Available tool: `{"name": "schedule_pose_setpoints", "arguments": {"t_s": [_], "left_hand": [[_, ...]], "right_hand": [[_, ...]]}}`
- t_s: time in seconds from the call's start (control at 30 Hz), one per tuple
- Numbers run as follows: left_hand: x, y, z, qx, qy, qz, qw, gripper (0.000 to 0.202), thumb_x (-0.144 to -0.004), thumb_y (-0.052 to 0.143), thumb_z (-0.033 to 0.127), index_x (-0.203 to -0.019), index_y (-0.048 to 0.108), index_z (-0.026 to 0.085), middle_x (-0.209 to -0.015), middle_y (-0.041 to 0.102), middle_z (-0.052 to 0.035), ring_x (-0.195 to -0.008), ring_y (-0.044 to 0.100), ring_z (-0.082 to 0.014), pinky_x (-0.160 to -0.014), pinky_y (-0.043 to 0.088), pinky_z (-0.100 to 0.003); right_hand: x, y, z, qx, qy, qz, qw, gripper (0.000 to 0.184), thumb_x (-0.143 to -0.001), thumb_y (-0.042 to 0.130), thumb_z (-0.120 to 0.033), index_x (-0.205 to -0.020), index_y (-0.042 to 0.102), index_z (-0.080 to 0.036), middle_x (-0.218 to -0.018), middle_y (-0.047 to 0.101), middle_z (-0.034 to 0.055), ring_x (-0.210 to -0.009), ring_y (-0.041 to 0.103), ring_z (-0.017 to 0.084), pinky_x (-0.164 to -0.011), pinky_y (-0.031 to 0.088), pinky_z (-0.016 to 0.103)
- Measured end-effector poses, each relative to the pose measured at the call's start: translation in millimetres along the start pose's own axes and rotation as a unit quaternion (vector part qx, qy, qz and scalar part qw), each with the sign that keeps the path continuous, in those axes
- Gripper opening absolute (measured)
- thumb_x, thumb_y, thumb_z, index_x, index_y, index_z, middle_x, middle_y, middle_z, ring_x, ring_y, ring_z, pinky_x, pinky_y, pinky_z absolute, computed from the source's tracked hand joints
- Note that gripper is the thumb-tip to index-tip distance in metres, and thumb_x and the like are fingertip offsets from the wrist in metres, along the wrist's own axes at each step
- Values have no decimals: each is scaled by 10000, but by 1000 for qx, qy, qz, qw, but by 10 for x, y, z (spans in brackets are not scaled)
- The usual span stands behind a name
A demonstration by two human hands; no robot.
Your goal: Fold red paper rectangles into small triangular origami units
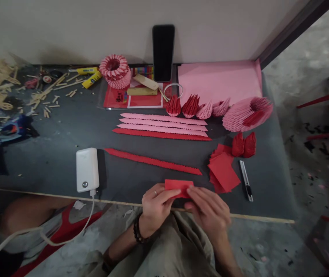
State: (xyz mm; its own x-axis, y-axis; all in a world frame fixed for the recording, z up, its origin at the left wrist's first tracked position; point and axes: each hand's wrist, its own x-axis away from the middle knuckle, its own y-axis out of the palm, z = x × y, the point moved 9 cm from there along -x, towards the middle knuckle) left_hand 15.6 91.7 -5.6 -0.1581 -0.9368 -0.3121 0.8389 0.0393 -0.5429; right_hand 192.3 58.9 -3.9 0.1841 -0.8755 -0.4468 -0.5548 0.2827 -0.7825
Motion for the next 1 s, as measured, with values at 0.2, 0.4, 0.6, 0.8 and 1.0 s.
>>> {"name": "schedule_pose_setpoints", "arguments": {"t_s": [0.2,0.4,0.6,0.8,1.0], "left_hand": [[16,-202,-243,-42,-23,28,998,146,-921,718,182,-1015,794,265,-900,807,-23,-860,750,-181,-781,627,-312],[-124,-196,-349,-43,5,29,999,298,-929,675,119,-1169,756,273,-1109,800,-45,-1204,698,-251,-1036,595,-438],[-291,-59,-491,-93,-22,-15,995,256,-958,656,182,-1174,756,278,-1039,811,-30,-1088,740,-221,-1115,543,-473],[-254,-101,-531,-58,-36,-8,998,257,-956,667,192,-1170,770,290,-1029,811,-23,-1066,742,-208,-1120,537,-456],[-167,-169,-479,111,-101,0,989,171,-914,732,194,-1042,820,266,-1052,824,-49,-970,772,-194,-892,631,-310]], "right_hand": [[-112,34,594,111,142,61,982,241,-857,758,-215,-1078,795,-302,-907,797,-12,-758,717,164,-804,593,312],[-191,130,549,146,107,12,983,157,-889,713,-199,-1032,770,-230,-930,789,11,-814,712,170,-859,575,301],[-160,276,480,223,21,-56,973,230,-918,660,-200,-1133,742,-195,-953,780,63,-839,704,200,-821,562,320],[-159,255,544,171,57,-47,983,238,-907,677,-213,-1132,754,-211,-961,789,65,-856,717,200,-870,566,327],[-96,-32,548,-13,196,61,979,436,-871,735,-241,-1292,701,-352,-1028,793,30,-862,744,191,-861,593,338]]}}
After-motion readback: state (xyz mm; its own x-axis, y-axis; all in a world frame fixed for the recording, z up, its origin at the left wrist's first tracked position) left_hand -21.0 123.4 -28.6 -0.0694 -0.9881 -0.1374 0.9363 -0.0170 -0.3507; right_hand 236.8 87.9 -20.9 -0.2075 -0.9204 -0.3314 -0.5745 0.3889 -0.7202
